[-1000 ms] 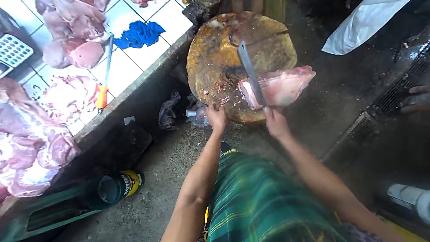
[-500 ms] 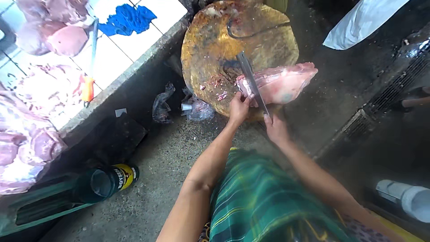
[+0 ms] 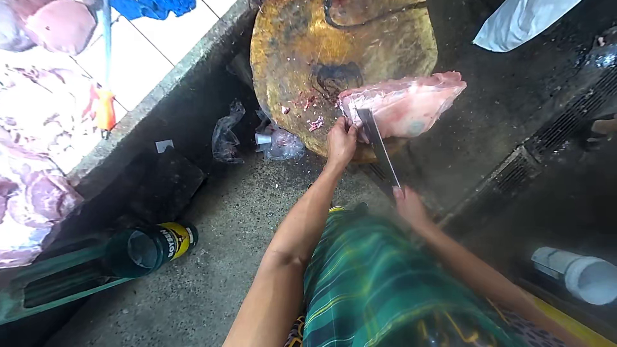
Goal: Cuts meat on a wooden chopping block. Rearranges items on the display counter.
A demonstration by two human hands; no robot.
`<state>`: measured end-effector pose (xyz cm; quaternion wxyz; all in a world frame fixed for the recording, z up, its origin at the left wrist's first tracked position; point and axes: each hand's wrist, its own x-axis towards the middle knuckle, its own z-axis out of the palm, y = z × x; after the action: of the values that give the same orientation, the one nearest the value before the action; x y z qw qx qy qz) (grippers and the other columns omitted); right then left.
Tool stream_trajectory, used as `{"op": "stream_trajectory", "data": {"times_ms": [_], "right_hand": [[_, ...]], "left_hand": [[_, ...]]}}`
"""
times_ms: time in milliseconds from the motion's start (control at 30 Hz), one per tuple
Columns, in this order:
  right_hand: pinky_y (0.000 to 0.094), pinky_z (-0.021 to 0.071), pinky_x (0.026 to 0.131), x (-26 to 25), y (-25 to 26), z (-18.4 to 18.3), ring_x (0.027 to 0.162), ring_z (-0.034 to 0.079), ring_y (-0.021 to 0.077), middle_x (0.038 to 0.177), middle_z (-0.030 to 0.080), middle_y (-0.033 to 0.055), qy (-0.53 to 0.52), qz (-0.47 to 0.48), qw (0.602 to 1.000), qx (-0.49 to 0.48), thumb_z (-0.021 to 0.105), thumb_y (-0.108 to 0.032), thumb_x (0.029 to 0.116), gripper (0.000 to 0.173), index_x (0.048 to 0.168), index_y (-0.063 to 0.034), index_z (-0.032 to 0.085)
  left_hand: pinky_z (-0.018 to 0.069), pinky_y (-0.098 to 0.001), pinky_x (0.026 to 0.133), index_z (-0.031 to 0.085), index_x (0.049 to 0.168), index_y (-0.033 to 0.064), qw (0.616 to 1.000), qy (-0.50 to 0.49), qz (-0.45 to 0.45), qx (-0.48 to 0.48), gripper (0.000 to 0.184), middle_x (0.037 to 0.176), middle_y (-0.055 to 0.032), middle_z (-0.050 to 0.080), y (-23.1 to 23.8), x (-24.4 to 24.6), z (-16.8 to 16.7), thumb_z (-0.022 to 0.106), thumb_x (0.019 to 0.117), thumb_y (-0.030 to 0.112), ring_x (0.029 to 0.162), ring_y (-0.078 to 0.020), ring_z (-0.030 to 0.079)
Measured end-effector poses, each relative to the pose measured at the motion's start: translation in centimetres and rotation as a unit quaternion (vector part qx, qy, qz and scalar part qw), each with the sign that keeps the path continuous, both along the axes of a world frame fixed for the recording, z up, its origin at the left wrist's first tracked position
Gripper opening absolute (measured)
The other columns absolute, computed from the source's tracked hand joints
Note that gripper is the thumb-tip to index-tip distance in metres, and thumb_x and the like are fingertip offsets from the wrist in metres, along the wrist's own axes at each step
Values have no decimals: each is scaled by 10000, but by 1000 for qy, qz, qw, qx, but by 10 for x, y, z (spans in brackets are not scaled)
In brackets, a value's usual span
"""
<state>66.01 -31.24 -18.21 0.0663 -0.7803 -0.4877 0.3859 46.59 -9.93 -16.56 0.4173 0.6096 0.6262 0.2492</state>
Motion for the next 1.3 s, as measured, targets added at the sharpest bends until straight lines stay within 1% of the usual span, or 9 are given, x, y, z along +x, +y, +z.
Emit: {"op": "stream_trajectory", "data": {"times_ms": [67, 200, 367, 433, 567, 900, 1100, 1200, 1300], "right_hand": [[571, 564, 824, 10, -17, 2, 889, 703, 359, 907, 692, 193, -8, 14, 1000, -8, 297, -552, 1083, 645, 1197, -13, 631], [511, 568, 707, 8, -22, 21, 737, 683, 277, 777, 665, 126, 10, 2, 996, 88, 292, -562, 1076, 657, 1098, -22, 666], [512, 559, 621, -23, 42, 51, 634, 640, 262, 712, 616, 95, 74, -46, 988, 126, 286, -626, 1063, 665, 1076, -62, 638], [525, 553, 587, -35, 75, 57, 609, 633, 270, 710, 615, 95, 84, -60, 986, 132, 292, -663, 1050, 676, 1069, -87, 646], [586, 565, 750, -46, 115, 66, 797, 689, 322, 859, 678, 149, 66, -48, 992, 96, 278, -671, 1048, 726, 1113, -61, 668], [592, 569, 709, -28, 46, 34, 789, 697, 362, 847, 674, 178, -24, -24, 999, 11, 292, -637, 1062, 670, 1169, -63, 621], [585, 561, 843, 1, -44, 10, 923, 712, 367, 967, 714, 195, -46, -27, 997, -54, 311, -567, 1075, 649, 1289, -35, 615], [556, 564, 771, 6, -53, 19, 826, 706, 327, 866, 698, 162, -40, -27, 999, -11, 296, -565, 1076, 640, 1183, -44, 651], [487, 567, 664, -10, -12, 37, 677, 658, 243, 736, 637, 99, 15, -23, 994, 104, 310, -528, 1080, 616, 1087, -20, 658]], "left_hand": [[556, -432, 812, 648, 1070, 69, 999, -46, -3, -3, 279, 897, -66, 687, -1, -3, -2, 603, 1040, 342, 844, -182, 676], [573, -378, 768, 654, 1128, 41, 988, -150, 16, -42, 309, 903, -66, 705, 0, -10, 0, 502, 1090, 306, 793, -154, 679], [597, -379, 732, 643, 1196, 50, 973, -208, 53, -82, 387, 960, -83, 738, -1, -14, -4, 337, 1107, 269, 802, -171, 714], [597, -384, 734, 648, 1156, 63, 979, -184, 52, -72, 344, 955, -71, 732, -5, -16, -1, 386, 1094, 277, 807, -169, 711], [583, -480, 811, 668, 1132, 89, 997, -64, 11, -38, 340, 916, -65, 722, -7, -12, 9, 661, 979, 392, 846, -205, 705], [561, -540, 869, 645, 1080, 39, 998, 50, -36, 9, 299, 945, -139, 708, 2, 4, 7, 555, 1046, 322, 936, -294, 707], [573, -447, 807, 658, 1100, 4, 990, -122, 42, -59, 300, 908, -116, 701, 23, -20, -8, 522, 1046, 266, 838, -207, 688], [604, -388, 672, 631, 1082, -5, 954, -257, 80, -131, 337, 850, -103, 709, 27, -29, -22, 417, 1098, 254, 723, -192, 696], [580, -358, 634, 616, 1148, 33, 943, -275, 64, -175, 400, 874, -91, 709, 27, -26, -16, 337, 1099, 315, 711, -182, 686]]}}
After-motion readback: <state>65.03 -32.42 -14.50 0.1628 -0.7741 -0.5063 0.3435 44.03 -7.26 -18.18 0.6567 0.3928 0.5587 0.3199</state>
